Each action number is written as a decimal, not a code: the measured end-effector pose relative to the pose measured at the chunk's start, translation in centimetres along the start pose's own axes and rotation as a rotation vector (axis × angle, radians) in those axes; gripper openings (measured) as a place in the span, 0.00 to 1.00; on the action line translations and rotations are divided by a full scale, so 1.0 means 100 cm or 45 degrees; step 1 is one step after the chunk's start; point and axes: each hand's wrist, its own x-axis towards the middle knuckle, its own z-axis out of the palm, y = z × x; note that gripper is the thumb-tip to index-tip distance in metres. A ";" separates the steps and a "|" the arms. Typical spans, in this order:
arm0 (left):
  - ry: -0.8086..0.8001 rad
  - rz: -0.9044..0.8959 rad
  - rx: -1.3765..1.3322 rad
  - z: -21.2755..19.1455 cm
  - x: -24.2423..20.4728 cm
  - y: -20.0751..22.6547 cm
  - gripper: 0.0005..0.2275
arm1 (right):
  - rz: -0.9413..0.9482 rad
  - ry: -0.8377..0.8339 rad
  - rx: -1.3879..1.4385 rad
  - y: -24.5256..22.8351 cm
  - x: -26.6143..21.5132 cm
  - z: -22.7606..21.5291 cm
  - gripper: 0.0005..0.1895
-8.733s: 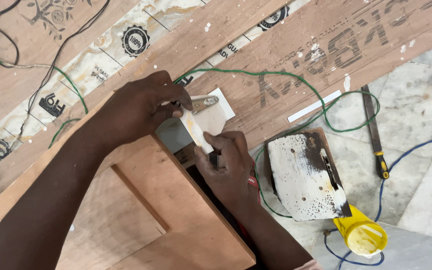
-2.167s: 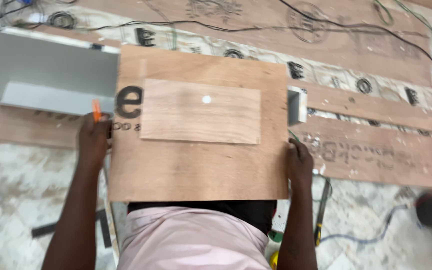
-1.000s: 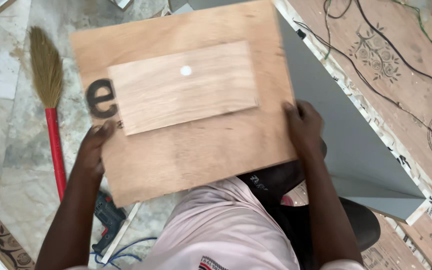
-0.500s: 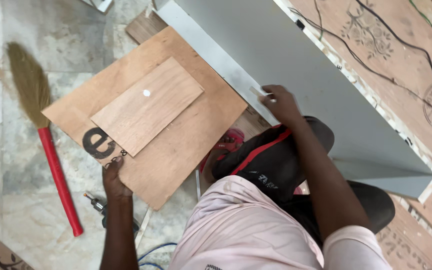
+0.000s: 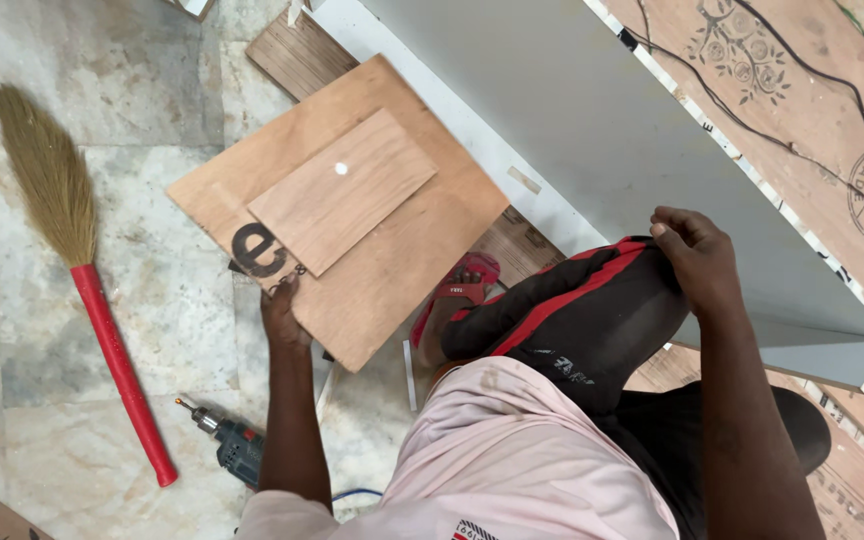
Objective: The person measures and marks a white plastic trim strip using a ruler and pencil, then cuts it with a circular saw. They subsequently sand the cut edge with a metal file and apply glue to the piece.
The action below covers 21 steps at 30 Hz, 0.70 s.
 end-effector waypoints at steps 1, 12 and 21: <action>-0.020 -0.003 -0.021 0.002 0.004 -0.006 0.26 | 0.005 -0.002 -0.001 0.000 0.000 0.002 0.18; 0.163 0.003 0.030 0.007 0.091 -0.096 0.25 | 0.021 -0.024 -0.009 0.004 0.005 0.008 0.16; 0.361 -0.139 0.311 0.000 0.104 -0.068 0.16 | -0.032 0.008 -0.046 0.012 0.004 0.009 0.15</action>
